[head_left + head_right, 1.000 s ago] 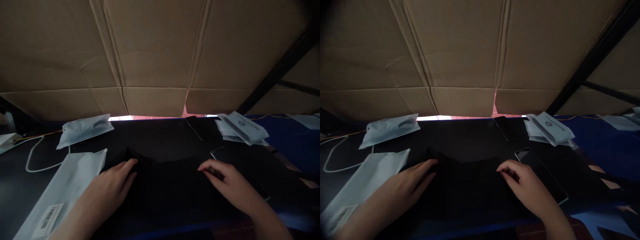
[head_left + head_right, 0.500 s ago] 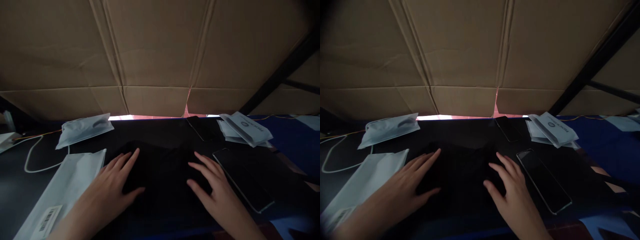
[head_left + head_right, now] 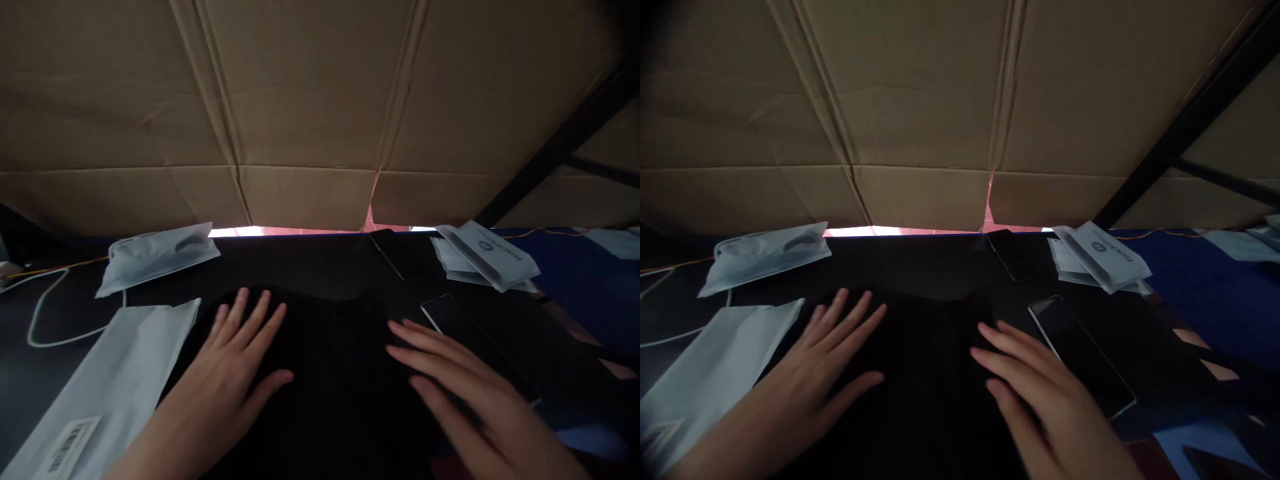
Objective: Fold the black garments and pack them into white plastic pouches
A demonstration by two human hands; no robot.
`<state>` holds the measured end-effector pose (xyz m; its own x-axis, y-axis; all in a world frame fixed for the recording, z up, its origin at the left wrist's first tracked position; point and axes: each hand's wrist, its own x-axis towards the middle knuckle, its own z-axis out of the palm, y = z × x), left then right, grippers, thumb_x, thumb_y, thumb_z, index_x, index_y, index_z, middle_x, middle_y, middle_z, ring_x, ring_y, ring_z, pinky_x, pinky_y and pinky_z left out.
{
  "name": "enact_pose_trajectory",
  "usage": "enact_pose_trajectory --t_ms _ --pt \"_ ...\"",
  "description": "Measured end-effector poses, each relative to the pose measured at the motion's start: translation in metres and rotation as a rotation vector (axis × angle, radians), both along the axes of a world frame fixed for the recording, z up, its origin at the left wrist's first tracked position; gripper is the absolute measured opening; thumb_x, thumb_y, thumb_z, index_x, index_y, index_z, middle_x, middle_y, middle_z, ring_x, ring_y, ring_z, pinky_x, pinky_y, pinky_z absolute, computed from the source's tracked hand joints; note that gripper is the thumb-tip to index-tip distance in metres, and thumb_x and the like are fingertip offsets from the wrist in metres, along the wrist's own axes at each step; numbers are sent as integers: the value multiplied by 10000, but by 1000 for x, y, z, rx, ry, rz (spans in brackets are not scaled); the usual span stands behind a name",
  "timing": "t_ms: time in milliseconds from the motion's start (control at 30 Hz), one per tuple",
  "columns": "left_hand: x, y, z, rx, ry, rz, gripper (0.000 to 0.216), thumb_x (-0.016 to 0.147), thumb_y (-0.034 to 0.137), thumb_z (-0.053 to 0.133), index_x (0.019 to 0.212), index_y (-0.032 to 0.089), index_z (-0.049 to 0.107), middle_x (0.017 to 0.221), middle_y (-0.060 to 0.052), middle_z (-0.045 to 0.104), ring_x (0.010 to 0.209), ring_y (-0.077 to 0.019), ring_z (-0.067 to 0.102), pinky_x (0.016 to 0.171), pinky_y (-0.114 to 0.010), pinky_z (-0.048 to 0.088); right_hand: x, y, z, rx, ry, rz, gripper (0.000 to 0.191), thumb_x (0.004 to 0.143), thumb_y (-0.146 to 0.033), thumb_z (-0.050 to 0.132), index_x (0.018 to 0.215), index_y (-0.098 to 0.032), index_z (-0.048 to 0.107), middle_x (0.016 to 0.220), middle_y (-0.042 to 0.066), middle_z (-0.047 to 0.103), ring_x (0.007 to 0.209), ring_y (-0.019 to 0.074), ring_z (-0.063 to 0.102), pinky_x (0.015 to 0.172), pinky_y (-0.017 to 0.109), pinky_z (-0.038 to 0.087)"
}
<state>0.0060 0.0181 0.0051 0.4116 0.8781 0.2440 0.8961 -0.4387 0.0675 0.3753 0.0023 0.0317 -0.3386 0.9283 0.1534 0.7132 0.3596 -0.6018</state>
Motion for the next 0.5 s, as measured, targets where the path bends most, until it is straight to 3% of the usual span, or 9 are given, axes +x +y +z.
enact_pose_trajectory --t_ms 100,167,267,333,433,500 --pt "14 6 -6 -151 -20 -48 781 1092 645 483 1759 420 145 1813 -70 306 1670 -412 269 1244 -719 428 -46 19 -8 -21 -122 131 501 1147 -373 514 1640 -456 506 1714 -46 499 1599 289 465 1278 588 457" --pt "14 10 -15 -206 -24 -9 905 1006 760 568 1751 430 176 1819 -78 282 1670 -461 233 1218 -764 425 -61 27 -22 -12 -198 166 574 1144 -377 529 1705 -367 410 1753 -9 430 1639 303 383 1311 612 387" --pt "6 14 -24 -207 -28 68 1113 872 887 638 1755 386 180 1830 -117 225 1663 -545 149 1167 -820 432 -60 30 -42 27 -289 157 625 1160 -389 489 1749 -340 285 1788 4 343 1671 309 298 1334 665 299" --pt "3 16 -23 -211 -27 95 1171 843 922 630 1758 351 174 1830 -131 223 1665 -554 137 1162 -805 449 -54 29 -45 46 -324 146 631 1166 -403 472 1755 -337 257 1797 5 320 1677 313 285 1333 690 280" --pt "4 20 -11 -212 -16 101 1146 844 927 621 1743 302 282 1808 -147 299 1665 -540 202 1178 -762 461 -48 35 -35 58 -349 159 579 1154 -401 489 1716 -298 392 1767 17 401 1657 325 350 1315 697 332" --pt "9 27 2 -198 -2 92 890 961 813 583 1684 311 450 1776 -127 397 1635 -490 352 1174 -687 504 -50 45 -26 104 -340 128 471 1158 -333 446 1607 -278 578 1711 20 511 1625 318 422 1277 669 420"
